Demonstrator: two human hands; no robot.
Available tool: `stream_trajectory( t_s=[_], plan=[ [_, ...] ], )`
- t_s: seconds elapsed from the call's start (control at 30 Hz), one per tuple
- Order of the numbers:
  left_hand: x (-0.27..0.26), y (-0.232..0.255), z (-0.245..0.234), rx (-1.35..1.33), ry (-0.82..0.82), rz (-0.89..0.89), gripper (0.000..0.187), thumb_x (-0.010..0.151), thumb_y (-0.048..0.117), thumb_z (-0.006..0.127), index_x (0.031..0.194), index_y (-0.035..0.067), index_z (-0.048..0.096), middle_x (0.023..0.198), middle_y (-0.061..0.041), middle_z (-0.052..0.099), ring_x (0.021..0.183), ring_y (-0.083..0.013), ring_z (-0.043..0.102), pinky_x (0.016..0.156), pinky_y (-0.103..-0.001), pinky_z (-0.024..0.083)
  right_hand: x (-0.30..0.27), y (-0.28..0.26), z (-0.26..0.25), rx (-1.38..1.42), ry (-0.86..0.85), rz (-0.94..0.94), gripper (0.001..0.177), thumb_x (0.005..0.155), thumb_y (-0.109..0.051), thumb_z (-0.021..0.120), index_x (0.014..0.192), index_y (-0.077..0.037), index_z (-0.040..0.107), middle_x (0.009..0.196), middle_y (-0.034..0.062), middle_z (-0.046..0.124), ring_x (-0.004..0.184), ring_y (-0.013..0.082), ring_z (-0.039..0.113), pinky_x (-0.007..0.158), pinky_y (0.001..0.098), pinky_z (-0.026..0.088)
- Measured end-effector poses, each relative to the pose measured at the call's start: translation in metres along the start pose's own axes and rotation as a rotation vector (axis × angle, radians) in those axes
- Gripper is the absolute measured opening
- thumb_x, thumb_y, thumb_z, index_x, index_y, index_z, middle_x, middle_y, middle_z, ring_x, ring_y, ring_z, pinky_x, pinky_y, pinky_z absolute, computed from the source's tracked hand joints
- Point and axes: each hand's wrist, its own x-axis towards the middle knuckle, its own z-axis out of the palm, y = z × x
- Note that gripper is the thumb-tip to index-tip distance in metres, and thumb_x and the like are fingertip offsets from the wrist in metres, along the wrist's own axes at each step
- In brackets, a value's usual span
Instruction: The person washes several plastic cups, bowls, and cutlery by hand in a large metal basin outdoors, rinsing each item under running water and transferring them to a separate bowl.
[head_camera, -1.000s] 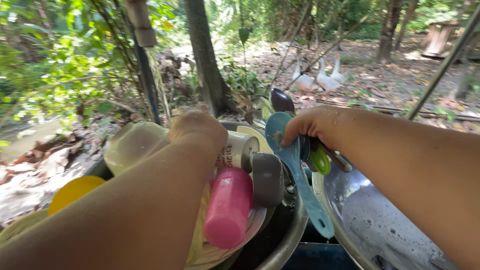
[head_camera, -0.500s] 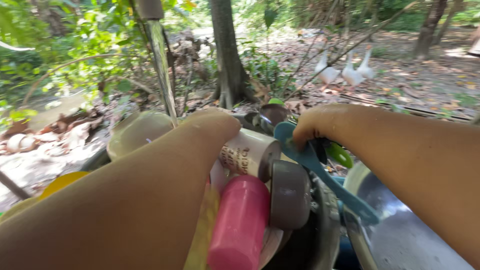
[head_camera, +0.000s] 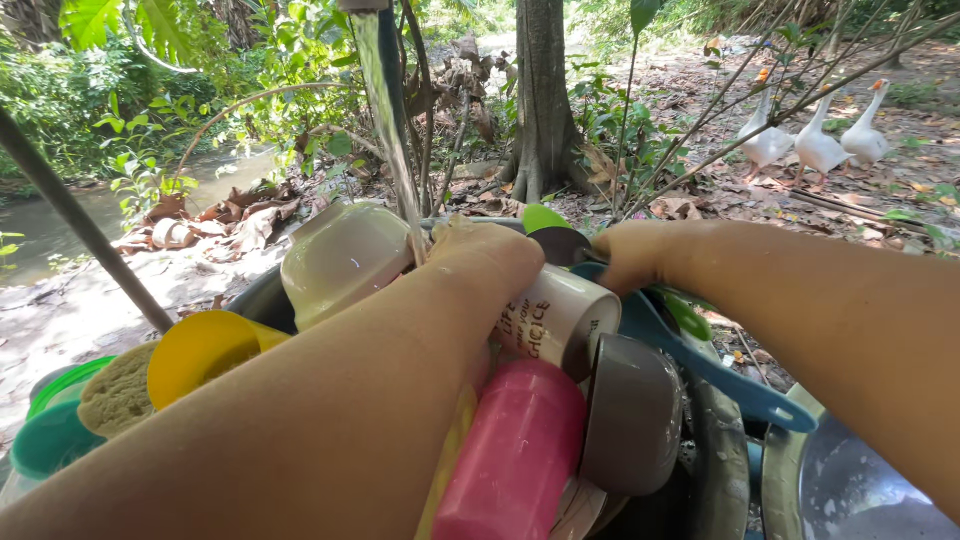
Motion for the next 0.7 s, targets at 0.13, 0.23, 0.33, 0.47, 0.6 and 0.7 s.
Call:
stream_trajectory(
  t_s=[0.13,0.23,0.33,0.47,0.6,0.7],
  plan=[
    [-0.005,-0.003,-0.004,0.037,-0.028,0.115,0.049,0.092,0.032,0.047,0.134,0.017,0.068,0.15,-0.014,0.057,0.144,-0.0344,0.048,0.117,-0.048,0.037,0.014,0.006,0.012,0.313,-0.08,0.207,0.06,0.087,-0.06,0.062,0.13,-0.019,0.069,0.118,0.0106,0.076,0.105,0.0223,0.071,0.095,0.0395,0.052],
    [-0.022,0.009,-0.013,-0.042,0.023,-0.04,0.052,0.095,0.041,0.05,0.139,0.016,0.063,0.155,-0.015,0.047,0.148,-0.0352,0.038,0.121,-0.052,0.028,0.036,0.009,0.03,0.957,-0.107,-0.125,0.058,0.097,-0.057,0.043,0.127,-0.015,0.069,0.124,0.012,0.075,0.106,0.0207,0.067,0.093,0.0363,0.051],
    [-0.038,0.018,-0.026,-0.158,-0.01,-0.102,0.06,0.095,0.048,0.054,0.144,0.013,0.056,0.157,-0.017,0.041,0.147,-0.0361,0.036,0.12,-0.053,0.027,0.048,0.018,0.04,1.221,-0.234,0.434,0.054,0.106,-0.057,0.042,0.127,-0.014,0.065,0.131,0.0188,0.067,0.114,0.0225,0.064,0.095,0.0309,0.043],
    [-0.047,0.028,-0.03,-0.214,-0.001,-0.065,0.06,0.091,0.045,0.059,0.141,0.014,0.056,0.152,-0.015,0.046,0.143,-0.0347,0.041,0.116,-0.051,0.032,0.017,0.036,0.032,-0.316,0.4,-0.423,0.034,0.089,-0.017,0.06,0.121,-0.017,0.073,0.12,0.0076,0.072,0.114,0.0213,0.064,0.095,0.0318,0.051],
    [-0.052,0.034,-0.032,-0.28,0.1,-0.013,0.059,0.086,0.042,0.064,0.139,0.014,0.056,0.147,-0.013,0.05,0.14,-0.0332,0.045,0.113,-0.048,0.037,-0.033,0.006,0.012,0.426,0.467,-0.186,0.022,0.095,-0.017,0.061,0.11,-0.008,0.074,0.1,0.0087,0.074,0.093,0.018,0.066,0.082,0.0312,0.052],
    [-0.057,0.047,-0.034,-0.341,0.168,0.053,0.06,0.083,0.039,0.067,0.137,0.015,0.056,0.144,-0.012,0.054,0.137,-0.0322,0.048,0.111,-0.046,0.041,-0.074,-0.025,-0.005,0.914,0.524,-0.073,0.021,0.097,-0.018,0.06,0.1,-0.003,0.075,0.09,0.0055,0.072,0.083,0.0124,0.064,0.079,0.0291,0.052]
  ],
)
